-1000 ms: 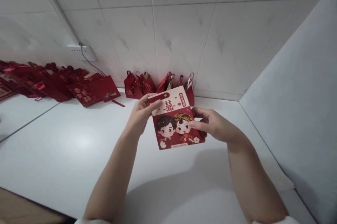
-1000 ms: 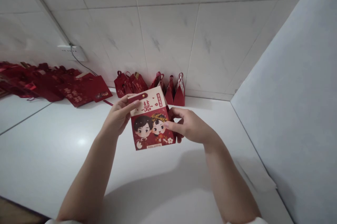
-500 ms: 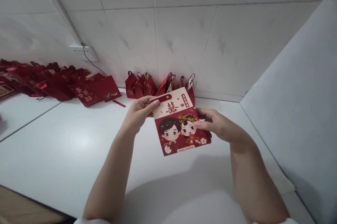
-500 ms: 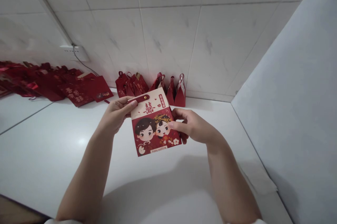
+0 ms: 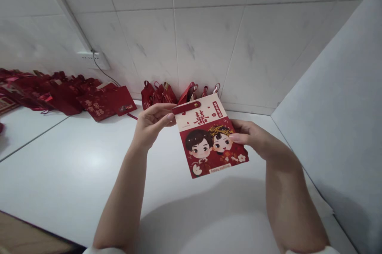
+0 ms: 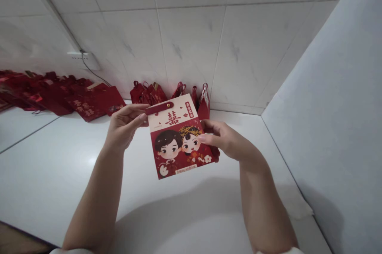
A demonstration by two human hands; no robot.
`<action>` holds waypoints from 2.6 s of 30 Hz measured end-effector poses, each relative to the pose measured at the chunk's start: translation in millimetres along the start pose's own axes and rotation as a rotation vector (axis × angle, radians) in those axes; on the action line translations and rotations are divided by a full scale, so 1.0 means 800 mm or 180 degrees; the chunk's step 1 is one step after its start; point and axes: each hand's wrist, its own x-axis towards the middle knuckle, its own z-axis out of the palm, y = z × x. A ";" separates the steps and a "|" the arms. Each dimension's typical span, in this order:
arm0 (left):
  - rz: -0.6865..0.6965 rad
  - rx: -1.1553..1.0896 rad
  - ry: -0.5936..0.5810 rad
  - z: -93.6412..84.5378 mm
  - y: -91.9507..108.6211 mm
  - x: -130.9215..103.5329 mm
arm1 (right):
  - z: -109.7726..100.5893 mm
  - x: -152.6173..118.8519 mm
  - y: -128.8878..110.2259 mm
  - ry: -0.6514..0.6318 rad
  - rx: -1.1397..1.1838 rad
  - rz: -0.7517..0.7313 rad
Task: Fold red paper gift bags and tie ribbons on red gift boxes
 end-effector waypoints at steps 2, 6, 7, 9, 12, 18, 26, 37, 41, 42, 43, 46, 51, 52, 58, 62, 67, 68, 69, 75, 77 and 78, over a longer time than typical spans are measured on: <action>0.0169 0.0110 0.0078 -0.004 -0.003 0.000 | -0.003 -0.001 0.001 -0.0059 0.0089 -0.0015; 0.0467 0.0312 0.0250 -0.005 -0.007 0.000 | -0.002 -0.001 0.001 -0.0072 0.0146 -0.0046; 0.0540 0.0347 0.0293 -0.005 -0.009 0.000 | -0.001 -0.002 0.001 -0.0066 0.0153 -0.0041; 0.0666 0.0402 0.0376 -0.003 -0.011 0.001 | 0.001 -0.002 0.000 -0.0052 0.0164 -0.0038; 0.0777 0.0438 0.0466 -0.001 -0.013 0.001 | 0.000 -0.002 0.000 -0.0049 0.0158 -0.0041; 0.0787 0.0387 0.0525 0.004 -0.012 0.000 | 0.002 -0.002 -0.002 0.0018 0.0132 -0.0109; 0.0198 0.0113 0.0982 0.020 -0.014 0.003 | 0.018 0.001 -0.006 0.0298 -0.0195 -0.0096; -0.0071 -0.0156 0.1181 0.030 -0.009 0.002 | 0.034 0.003 -0.008 0.0428 -0.0484 -0.0046; -0.0235 -0.0251 0.1109 0.026 -0.009 0.003 | 0.036 0.004 -0.007 0.0487 -0.0653 -0.0064; -0.0273 -0.0267 0.1144 0.025 -0.009 0.003 | 0.038 0.003 -0.007 0.0506 -0.0701 -0.0062; -0.0302 -0.0281 0.1192 0.025 -0.010 0.003 | 0.040 0.003 -0.007 0.0524 -0.0749 -0.0055; -0.0403 -0.0365 0.1286 0.022 -0.014 0.005 | 0.047 0.002 -0.008 0.0543 -0.0856 -0.0008; -0.0668 -0.0533 0.1182 0.015 -0.016 0.007 | 0.051 0.003 -0.006 0.0446 -0.0793 -0.0023; -0.0703 -0.0545 0.1122 0.014 -0.016 0.008 | 0.050 0.004 -0.006 0.0426 -0.0774 -0.0042; -0.0825 -0.0462 0.0757 0.008 -0.012 0.006 | 0.045 0.004 -0.006 0.0340 -0.0629 -0.0076; -0.0776 -0.0405 0.0786 0.007 -0.011 0.006 | 0.045 0.003 -0.006 0.0248 -0.0568 0.0002; -0.0783 -0.0341 0.0671 0.007 -0.008 0.005 | 0.042 0.001 -0.009 0.0199 -0.0757 0.0010; -0.0864 -0.0331 0.0606 0.007 -0.007 0.005 | 0.041 0.001 -0.010 0.0169 -0.0809 -0.0003; -0.0966 -0.0326 0.0526 0.006 -0.007 0.005 | 0.041 0.000 -0.011 0.0135 -0.0867 -0.0037; -0.1290 -0.0423 0.0142 0.005 -0.014 0.006 | 0.041 0.000 -0.015 0.0093 -0.1247 -0.0431; -0.1251 -0.0393 0.0146 0.005 -0.015 0.006 | 0.042 0.002 -0.014 0.0278 -0.1343 -0.0513; -0.1233 -0.0356 0.0154 0.005 -0.015 0.006 | 0.043 0.003 -0.013 0.0439 -0.1393 -0.0561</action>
